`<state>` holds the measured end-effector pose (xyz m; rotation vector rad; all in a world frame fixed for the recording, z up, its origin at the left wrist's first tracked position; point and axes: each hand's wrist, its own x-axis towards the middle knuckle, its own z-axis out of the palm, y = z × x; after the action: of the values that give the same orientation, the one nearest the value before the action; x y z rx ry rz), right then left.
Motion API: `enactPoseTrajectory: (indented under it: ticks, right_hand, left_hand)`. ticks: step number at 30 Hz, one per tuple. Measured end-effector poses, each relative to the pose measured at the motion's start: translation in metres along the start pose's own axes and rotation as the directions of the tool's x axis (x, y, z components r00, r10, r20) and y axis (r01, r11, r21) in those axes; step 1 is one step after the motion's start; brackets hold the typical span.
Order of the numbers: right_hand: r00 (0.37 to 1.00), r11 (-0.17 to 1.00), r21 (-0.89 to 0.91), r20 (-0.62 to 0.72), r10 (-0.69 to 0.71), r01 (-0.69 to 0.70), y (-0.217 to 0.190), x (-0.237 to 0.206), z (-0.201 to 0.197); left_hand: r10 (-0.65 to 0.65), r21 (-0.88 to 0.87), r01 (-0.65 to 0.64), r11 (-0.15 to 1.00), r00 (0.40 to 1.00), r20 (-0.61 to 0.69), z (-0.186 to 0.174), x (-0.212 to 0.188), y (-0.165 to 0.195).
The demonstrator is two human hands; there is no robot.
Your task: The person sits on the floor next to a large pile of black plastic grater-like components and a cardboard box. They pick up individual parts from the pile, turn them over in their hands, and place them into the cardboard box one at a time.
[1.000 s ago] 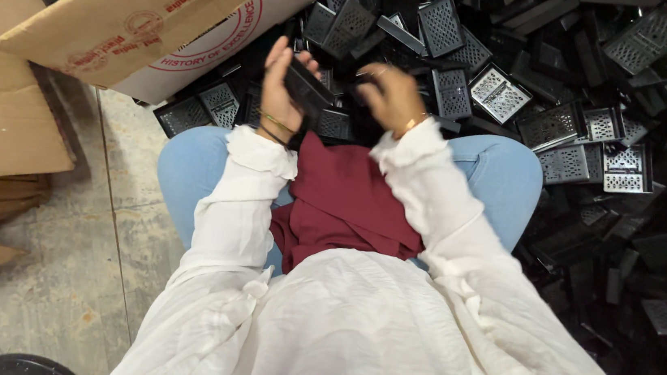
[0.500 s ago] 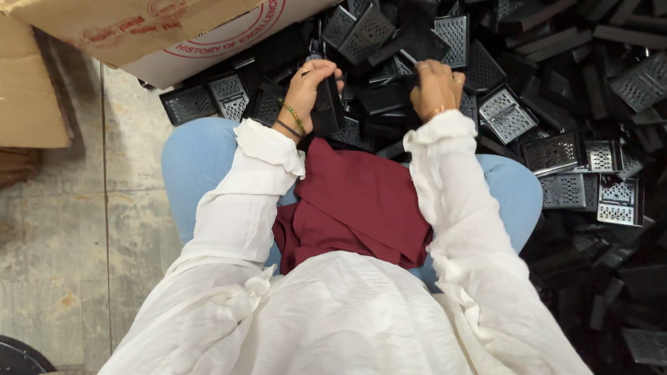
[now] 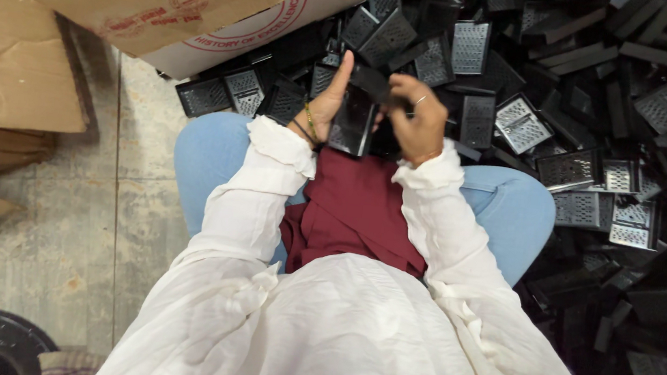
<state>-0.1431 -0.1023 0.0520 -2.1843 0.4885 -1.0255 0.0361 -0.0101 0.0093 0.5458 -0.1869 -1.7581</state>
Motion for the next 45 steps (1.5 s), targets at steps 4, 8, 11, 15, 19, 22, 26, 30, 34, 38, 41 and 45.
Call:
enactPoseTrajectory:
  ticks: [4,8,11,15,19,22,26,30,34,38,41,45]
  right_hand:
    - [0.959,0.985,0.077,0.230,-0.167,0.154,-0.019,0.002,0.009]
    - [0.955,0.991,0.067,0.281,0.095,-0.119,-0.020,0.006,0.023]
    - [0.897,0.914,0.048,0.220,0.384,-0.404,-0.022,0.002,0.033]
    - [0.903,0.872,0.241,0.170,0.395,-0.427,-0.024,-0.008,0.040]
    - [0.912,0.797,0.445,0.212,0.350,-0.409,-0.025,-0.014,0.046]
    - [0.887,0.771,0.440,0.232,0.399,-0.461,-0.025,-0.017,0.050]
    - [0.904,0.793,0.435,0.203,0.377,-0.428,-0.026,-0.019,0.050]
    - [0.881,0.768,0.433,0.226,0.415,-0.472,-0.024,-0.019,0.049]
    - [0.824,0.689,0.453,0.278,0.494,-0.566,-0.017,-0.021,0.053]
    - [0.913,0.716,0.570,0.198,0.355,-0.402,-0.011,-0.028,0.065]
    - [0.949,0.802,0.507,0.163,0.271,-0.316,-0.007,-0.032,0.070]
    - [0.805,0.447,0.685,0.378,0.457,-0.575,0.007,-0.029,0.061]
  left_hand:
    - [0.242,0.024,-0.242,0.970,0.951,-0.195,-0.011,-0.003,-0.002]
    - [0.527,0.466,-0.392,0.793,0.825,-0.203,-0.026,0.010,-0.011]
    - [0.574,0.449,-0.456,0.768,0.801,-0.170,-0.030,0.015,-0.014]
    - [0.545,0.150,-0.526,0.837,0.779,-0.309,-0.029,0.009,-0.006]
    - [0.544,0.159,-0.522,0.838,0.780,-0.310,-0.025,0.007,0.001]
    - [0.587,0.247,-0.534,0.809,0.762,-0.275,-0.024,0.010,-0.003]
    - [0.616,0.328,-0.530,0.782,0.740,-0.271,-0.026,0.012,-0.009]
    - [0.628,0.289,-0.561,0.776,0.731,-0.268,-0.031,0.015,-0.009]
    - [0.605,0.274,-0.543,0.794,0.752,-0.261,-0.036,0.021,-0.014]
    - [0.665,0.340,-0.596,0.728,0.735,-0.133,-0.037,0.023,-0.023]
    - [0.694,0.380,-0.628,0.679,0.718,-0.054,-0.037,0.018,-0.020]
    - [0.629,0.114,-0.619,0.777,0.773,-0.087,-0.036,0.007,-0.004]
